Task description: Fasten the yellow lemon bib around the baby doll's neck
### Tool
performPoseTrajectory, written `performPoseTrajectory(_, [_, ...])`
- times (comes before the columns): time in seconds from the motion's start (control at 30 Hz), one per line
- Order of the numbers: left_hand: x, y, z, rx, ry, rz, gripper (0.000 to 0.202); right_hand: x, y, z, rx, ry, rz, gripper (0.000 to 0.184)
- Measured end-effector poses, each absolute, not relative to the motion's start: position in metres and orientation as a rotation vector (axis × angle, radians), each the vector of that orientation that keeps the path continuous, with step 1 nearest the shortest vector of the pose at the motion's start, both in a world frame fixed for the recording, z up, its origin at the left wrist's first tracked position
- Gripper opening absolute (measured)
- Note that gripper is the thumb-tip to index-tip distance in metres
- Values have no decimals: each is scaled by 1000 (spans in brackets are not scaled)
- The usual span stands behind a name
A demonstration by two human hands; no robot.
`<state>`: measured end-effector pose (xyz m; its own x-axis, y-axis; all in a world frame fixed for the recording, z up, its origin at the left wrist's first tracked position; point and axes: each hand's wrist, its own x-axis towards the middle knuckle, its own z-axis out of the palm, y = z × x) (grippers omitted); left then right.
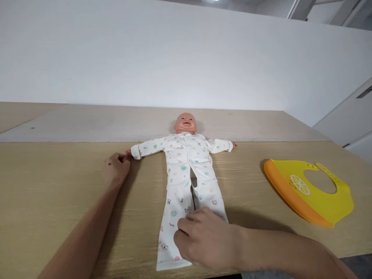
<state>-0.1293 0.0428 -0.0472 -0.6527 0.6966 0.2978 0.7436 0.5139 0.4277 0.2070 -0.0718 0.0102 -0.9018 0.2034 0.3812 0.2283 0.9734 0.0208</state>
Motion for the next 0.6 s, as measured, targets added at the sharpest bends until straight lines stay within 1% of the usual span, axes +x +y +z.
performPoseTrajectory(0.1, [-128, 42, -46, -1257, -2672, -798, 24, 206, -66, 18, -365, -2781, -73, 17])
performPoseTrajectory(0.17, [-127, 42, -45, -1263, -2678, -795, 25, 210, -56, 28, -442, -2808, -3, 17])
performPoseTrajectory(0.23, [-127, 42, -44, -1272, -2688, -794, 26, 223, -40, 37, -493, -2791, 269, 20])
performPoseTrajectory(0.3, [-126, 41, -44, -1279, -2691, -792, 26, 249, -18, 43, -561, -2676, 698, 23])
performPoseTrajectory(0.33, [-125, 41, -43, -1288, -2681, -792, 25, 267, -6, 43, -650, -2575, 867, 25])
performPoseTrajectory(0.37, [-124, 41, -43, -1302, -2661, -792, 24, 286, 6, 42, -850, -2464, 930, 27])
performPoseTrajectory(0.43, [-122, 41, -43, -1331, -2618, -789, 22, 322, 25, 35, -1214, -2172, 826, 35])
performPoseTrajectory(0.5, [-120, 41, -43, -1337, -2606, -773, 23, 348, 33, 25, -1487, -1920, 725, 41])
performPoseTrajectory(0.53, [-119, 41, -43, -1333, -2612, -762, 24, 354, 33, 19, -1537, -1862, 698, 42])
performPoseTrajectory(0.6, [-117, 40, -43, -1321, -2627, -747, 25, 353, 28, 9, -1504, -1915, 724, 40])
